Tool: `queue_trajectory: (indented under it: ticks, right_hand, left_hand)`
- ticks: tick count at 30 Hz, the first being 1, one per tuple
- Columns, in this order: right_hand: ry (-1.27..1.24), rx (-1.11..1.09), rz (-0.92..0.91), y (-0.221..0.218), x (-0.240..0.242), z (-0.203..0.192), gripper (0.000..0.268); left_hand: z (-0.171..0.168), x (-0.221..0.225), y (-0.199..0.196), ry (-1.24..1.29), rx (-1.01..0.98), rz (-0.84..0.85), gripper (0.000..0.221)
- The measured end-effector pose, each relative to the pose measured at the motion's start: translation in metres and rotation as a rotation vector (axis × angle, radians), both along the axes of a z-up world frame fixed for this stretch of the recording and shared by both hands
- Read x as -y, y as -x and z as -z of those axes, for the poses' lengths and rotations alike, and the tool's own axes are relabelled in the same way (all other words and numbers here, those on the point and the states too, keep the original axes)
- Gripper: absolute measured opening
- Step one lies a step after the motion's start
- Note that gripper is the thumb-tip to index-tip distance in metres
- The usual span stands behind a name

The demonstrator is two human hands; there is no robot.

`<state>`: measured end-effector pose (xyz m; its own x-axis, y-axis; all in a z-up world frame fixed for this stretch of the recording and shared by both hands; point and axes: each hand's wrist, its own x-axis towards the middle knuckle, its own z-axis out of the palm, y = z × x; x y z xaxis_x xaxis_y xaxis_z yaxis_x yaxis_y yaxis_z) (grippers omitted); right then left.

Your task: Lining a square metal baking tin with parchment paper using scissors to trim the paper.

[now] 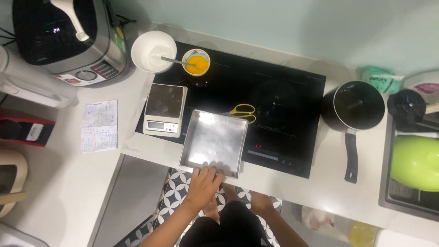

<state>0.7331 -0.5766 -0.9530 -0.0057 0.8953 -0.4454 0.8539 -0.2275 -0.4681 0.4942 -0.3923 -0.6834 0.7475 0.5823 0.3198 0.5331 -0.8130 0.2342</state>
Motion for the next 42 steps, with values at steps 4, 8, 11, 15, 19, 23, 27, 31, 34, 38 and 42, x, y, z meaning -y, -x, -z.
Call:
queue_trajectory:
  ticks: [4, 8, 11, 15, 19, 23, 27, 31, 34, 38, 42]
  right_hand:
    - [-0.018, -0.015, 0.125, 0.007, -0.001, 0.0, 0.035]
    - [0.207, -0.179, 0.331, 0.014, -0.005, -0.041, 0.057]
    - [0.142, -0.204, 0.253, 0.027, 0.026, -0.031, 0.065]
    - [0.106, -0.141, 0.113, 0.058, 0.055, -0.068, 0.041]
    - [0.08, -0.215, 0.087, 0.076, 0.087, -0.037, 0.027]
    - [0.128, -0.056, 0.359, 0.08, 0.087, -0.022, 0.022]
    - [-0.214, 0.195, 0.716, 0.056, 0.087, -0.005, 0.024]
    - [-0.145, 0.545, 0.731, 0.039, 0.068, -0.018, 0.045]
    - [0.021, 0.531, 0.844, 0.03, 0.072, 0.007, 0.065]
    - [0.069, 0.593, 0.761, 0.03, 0.086, 0.042, 0.042]
    - [0.055, 0.395, 0.832, 0.025, 0.086, 0.03, 0.05]
  left_hand:
    - [0.006, -0.008, -0.003, -0.016, -0.028, -0.006, 0.034]
    - [-0.016, -0.008, -0.011, -0.054, 0.067, -0.05, 0.033]
    - [0.001, 0.022, 0.007, -0.043, 0.178, -0.051, 0.031]
    - [0.072, 0.087, 0.053, 0.335, 0.013, 0.049, 0.014]
    - [0.155, 0.13, 0.103, 0.549, -0.385, 0.085, 0.037]
    - [0.241, 0.169, 0.157, 0.69, -0.735, -0.002, 0.049]
    - [0.239, 0.182, 0.17, 0.752, -0.753, 0.02, 0.032]
    - [0.247, 0.189, 0.181, 0.767, -0.713, 0.02, 0.038]
    - [0.263, 0.198, 0.19, 0.807, -0.783, 0.062, 0.028]
    - [0.257, 0.201, 0.189, 0.881, -0.736, -0.023, 0.03]
    - [0.277, 0.202, 0.198, 0.872, -0.639, 0.027, 0.032]
